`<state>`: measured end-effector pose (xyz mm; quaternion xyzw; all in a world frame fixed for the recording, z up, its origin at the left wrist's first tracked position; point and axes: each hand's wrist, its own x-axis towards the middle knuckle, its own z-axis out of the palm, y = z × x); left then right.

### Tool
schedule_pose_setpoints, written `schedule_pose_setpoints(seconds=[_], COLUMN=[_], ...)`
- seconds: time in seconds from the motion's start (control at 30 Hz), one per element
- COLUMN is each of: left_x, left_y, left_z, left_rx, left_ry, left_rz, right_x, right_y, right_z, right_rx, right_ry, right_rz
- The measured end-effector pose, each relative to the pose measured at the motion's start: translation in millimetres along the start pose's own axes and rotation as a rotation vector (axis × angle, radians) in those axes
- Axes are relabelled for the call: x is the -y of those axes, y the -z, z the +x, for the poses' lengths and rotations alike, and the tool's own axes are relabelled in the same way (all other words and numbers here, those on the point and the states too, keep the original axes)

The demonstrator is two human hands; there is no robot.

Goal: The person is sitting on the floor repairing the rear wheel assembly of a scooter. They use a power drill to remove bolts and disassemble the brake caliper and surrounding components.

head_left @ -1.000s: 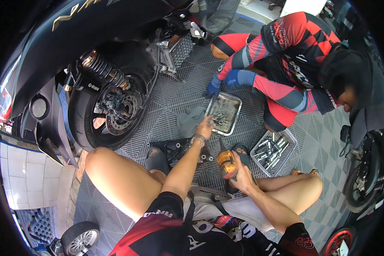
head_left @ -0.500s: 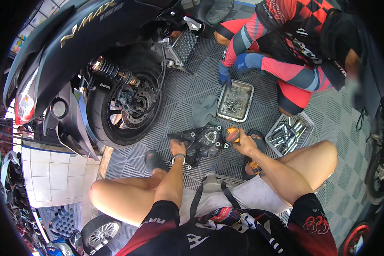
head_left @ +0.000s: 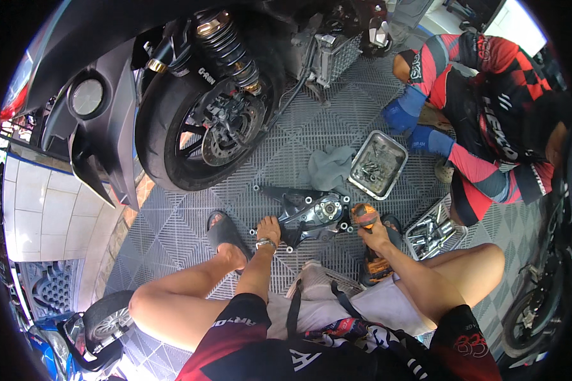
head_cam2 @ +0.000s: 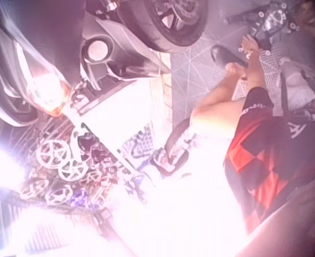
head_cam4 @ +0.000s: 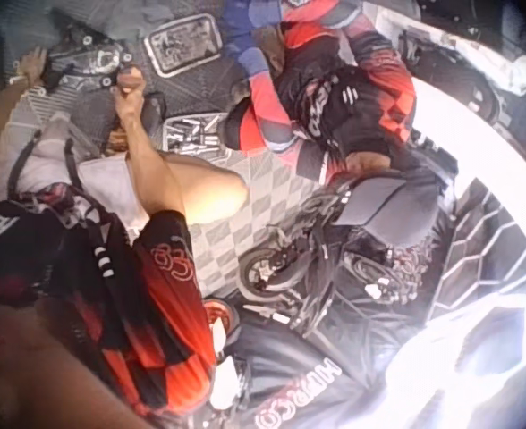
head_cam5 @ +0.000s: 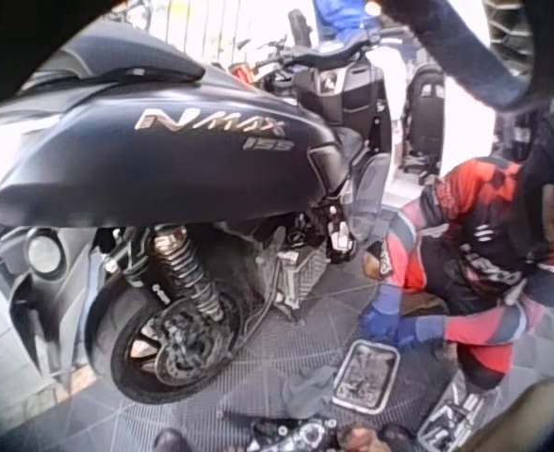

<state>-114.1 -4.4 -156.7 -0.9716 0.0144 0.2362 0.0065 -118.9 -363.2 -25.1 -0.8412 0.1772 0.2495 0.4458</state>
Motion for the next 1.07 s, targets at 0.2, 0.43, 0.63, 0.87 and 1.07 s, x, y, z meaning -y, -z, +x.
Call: schedule_pose_setpoints(seconds=[0.2,0.43,0.63,0.87,1.07], left_x=[11,11,-26,10,9], left_y=[57,87,164,205,272], left_z=[-11,-32,-68,-133,-186], left_rx=[0.278,0.312,0.620,0.523,0.432], left_ry=[-0.292,-0.345,-0.195,-0.131,-0.150], left_rz=[-0.069,-0.180,-0.662,-0.858,-0.964], right_x=[13,4,-70,-13,-3], right_y=[0,10,14,7,-14], right_z=[-2,-4,22,-8,-4], right_rx=[-0.050,-0.037,-0.095,0.153,0.352], right_ry=[-0.130,-0.168,-0.025,-0.023,0.025], right_rz=[0.175,0.255,0.161,-0.033,-0.280])
